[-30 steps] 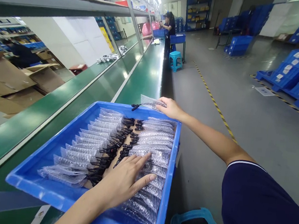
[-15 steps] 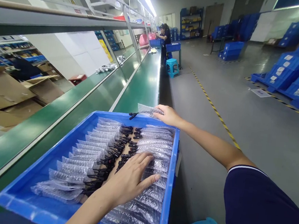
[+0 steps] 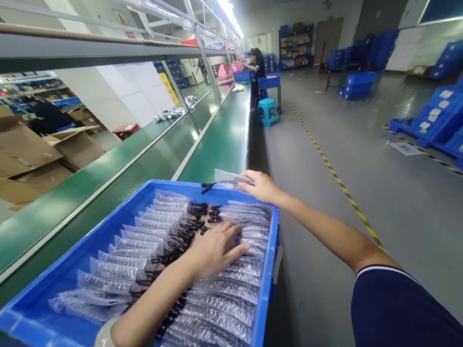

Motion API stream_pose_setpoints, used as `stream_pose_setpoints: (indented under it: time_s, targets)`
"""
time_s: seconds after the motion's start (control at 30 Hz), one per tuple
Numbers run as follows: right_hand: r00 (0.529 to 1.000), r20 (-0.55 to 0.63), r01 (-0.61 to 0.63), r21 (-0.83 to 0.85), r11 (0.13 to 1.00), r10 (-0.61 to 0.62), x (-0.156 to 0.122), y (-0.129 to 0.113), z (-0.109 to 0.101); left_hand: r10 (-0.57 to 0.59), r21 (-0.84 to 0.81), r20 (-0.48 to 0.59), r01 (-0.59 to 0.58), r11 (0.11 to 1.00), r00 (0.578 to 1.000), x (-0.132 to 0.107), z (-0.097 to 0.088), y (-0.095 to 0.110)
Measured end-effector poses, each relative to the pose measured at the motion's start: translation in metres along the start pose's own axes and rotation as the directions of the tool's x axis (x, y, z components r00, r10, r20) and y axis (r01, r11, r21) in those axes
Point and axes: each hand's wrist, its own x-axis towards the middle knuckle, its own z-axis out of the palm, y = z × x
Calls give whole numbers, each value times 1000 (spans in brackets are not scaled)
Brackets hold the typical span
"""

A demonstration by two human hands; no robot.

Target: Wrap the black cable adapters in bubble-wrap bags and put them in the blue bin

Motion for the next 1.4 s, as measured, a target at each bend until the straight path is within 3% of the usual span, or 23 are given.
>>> stream_pose_setpoints:
  time_s: [0.07, 0.17, 0.23, 0.43, 0.63, 0.73, 0.87, 1.13, 1.4]
  targets:
    - [1000, 4, -3, 5, 1000, 3, 0, 1, 0, 3, -9, -27, -3, 1000, 1000, 7, 2, -4]
    - [1000, 3, -2, 15, 1000, 2, 0, 3, 1, 19, 27, -189, -14, 1000, 982, 16, 1, -12]
    - [1000, -1, 2, 16, 1000, -1, 0, 3, 1, -5, 39, -227, 14, 999, 974, 25, 1, -22]
    - [1000, 7, 5, 6, 1000, -5, -1, 0, -1, -213, -170, -163, 185, 968, 963, 41, 8, -64]
    - [999, 30, -19, 30, 999, 18, -1, -4, -5, -299, -297, -83, 262, 918, 951, 14, 5, -82]
    - [999, 34, -32, 32, 999, 31, 0, -4, -5, -258, -242, -115, 224, 944, 959, 7, 6, -84]
    - [999, 34, -31, 26, 999, 30, 0, -5, -5, -188, -288, -225, 119, 950, 956, 21, 8, -78]
    - [999, 49, -4, 23, 1000, 3, -1, -6, -6, -152, -278, -105, 118, 953, 983, 67, 15, -65]
    - [998, 61, 12, -4, 1000, -11, -2, -5, -7, -90, -231, -100, 65, 971, 991, 67, 25, -61]
